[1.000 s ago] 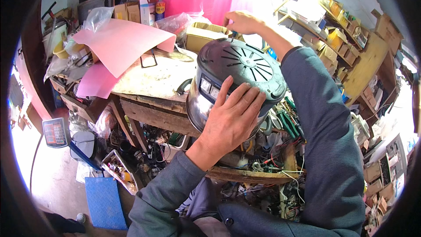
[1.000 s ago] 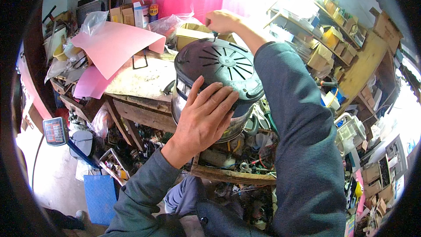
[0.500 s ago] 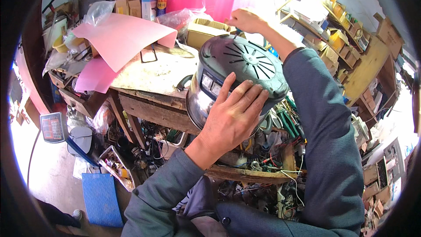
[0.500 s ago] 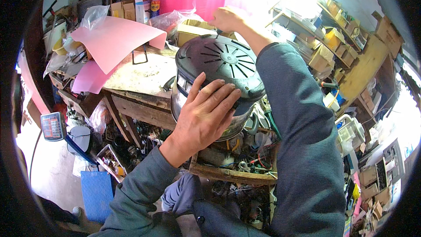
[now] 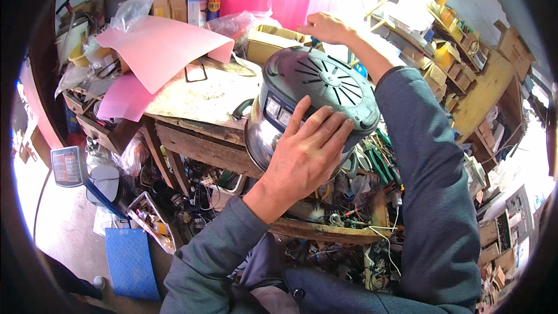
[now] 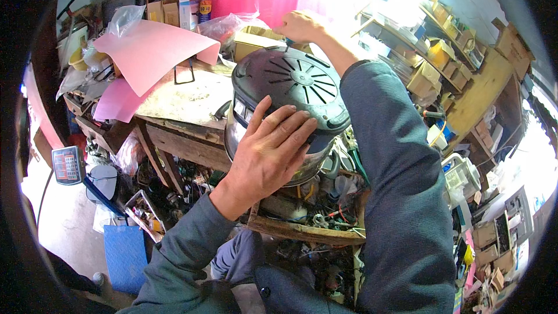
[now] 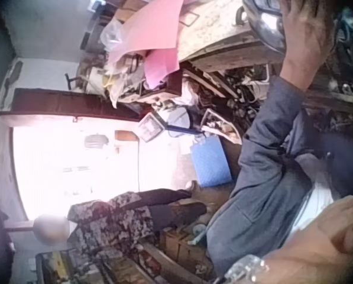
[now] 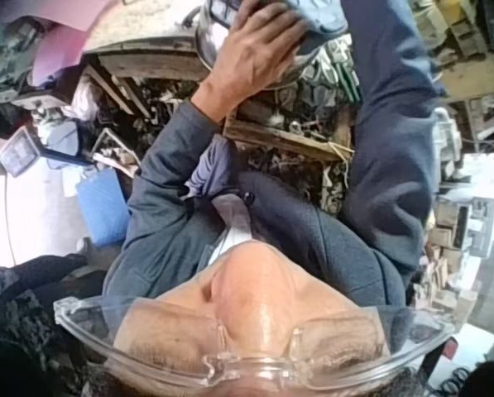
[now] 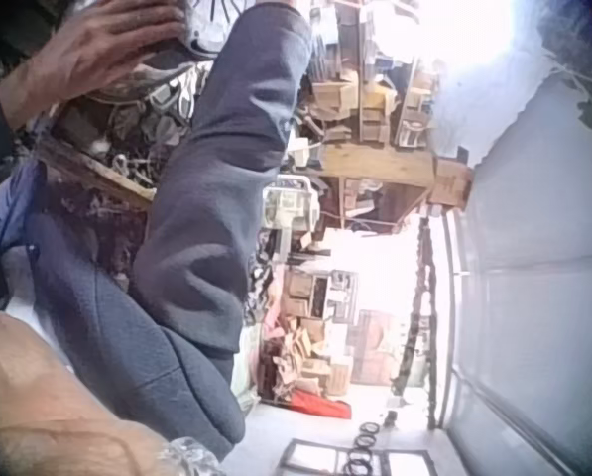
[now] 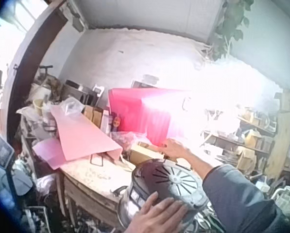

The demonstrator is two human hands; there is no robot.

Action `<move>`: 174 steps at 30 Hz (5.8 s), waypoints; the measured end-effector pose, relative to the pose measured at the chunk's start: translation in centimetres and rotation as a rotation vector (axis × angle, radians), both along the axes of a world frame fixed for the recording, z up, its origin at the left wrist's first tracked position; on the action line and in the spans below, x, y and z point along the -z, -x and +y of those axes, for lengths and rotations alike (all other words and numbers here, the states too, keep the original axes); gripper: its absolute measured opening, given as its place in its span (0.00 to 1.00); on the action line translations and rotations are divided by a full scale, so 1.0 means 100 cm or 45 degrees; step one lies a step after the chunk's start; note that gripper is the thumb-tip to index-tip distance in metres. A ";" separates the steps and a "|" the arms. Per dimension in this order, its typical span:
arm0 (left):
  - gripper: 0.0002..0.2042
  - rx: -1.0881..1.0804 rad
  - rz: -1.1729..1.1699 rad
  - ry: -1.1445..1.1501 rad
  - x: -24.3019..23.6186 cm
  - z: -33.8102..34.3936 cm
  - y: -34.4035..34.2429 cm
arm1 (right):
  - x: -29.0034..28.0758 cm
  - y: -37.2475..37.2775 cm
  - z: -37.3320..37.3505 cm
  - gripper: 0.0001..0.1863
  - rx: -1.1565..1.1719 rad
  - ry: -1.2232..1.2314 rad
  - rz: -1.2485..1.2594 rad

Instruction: The person assembles and secures the top cover of a cylindrical appliance using a screwdriver, then handles a metal bowl and uses pliers to strip a wire. The person also retrieves cash from a drawer and interacts with another person standing nearby.

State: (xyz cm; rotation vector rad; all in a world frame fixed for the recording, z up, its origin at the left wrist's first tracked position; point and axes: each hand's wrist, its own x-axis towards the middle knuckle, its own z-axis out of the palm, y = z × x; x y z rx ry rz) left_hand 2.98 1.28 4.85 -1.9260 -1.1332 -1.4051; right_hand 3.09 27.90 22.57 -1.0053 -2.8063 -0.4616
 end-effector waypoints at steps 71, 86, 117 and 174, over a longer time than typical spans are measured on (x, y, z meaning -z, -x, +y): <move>0.22 0.034 -0.061 -0.020 -0.003 0.001 -0.009 | 0.016 -0.037 0.022 0.15 -0.253 -0.030 0.317; 0.22 0.014 -0.045 0.000 -0.003 -0.001 -0.009 | 0.019 -0.030 0.024 0.24 -0.293 0.099 0.380; 0.23 -0.004 -0.033 -0.025 -0.006 -0.001 -0.012 | 0.000 -0.049 0.026 0.10 -0.529 0.208 0.591; 0.24 -0.070 -0.003 0.035 -0.011 -0.004 -0.018 | 0.018 -0.192 -0.041 0.11 -0.153 0.069 0.621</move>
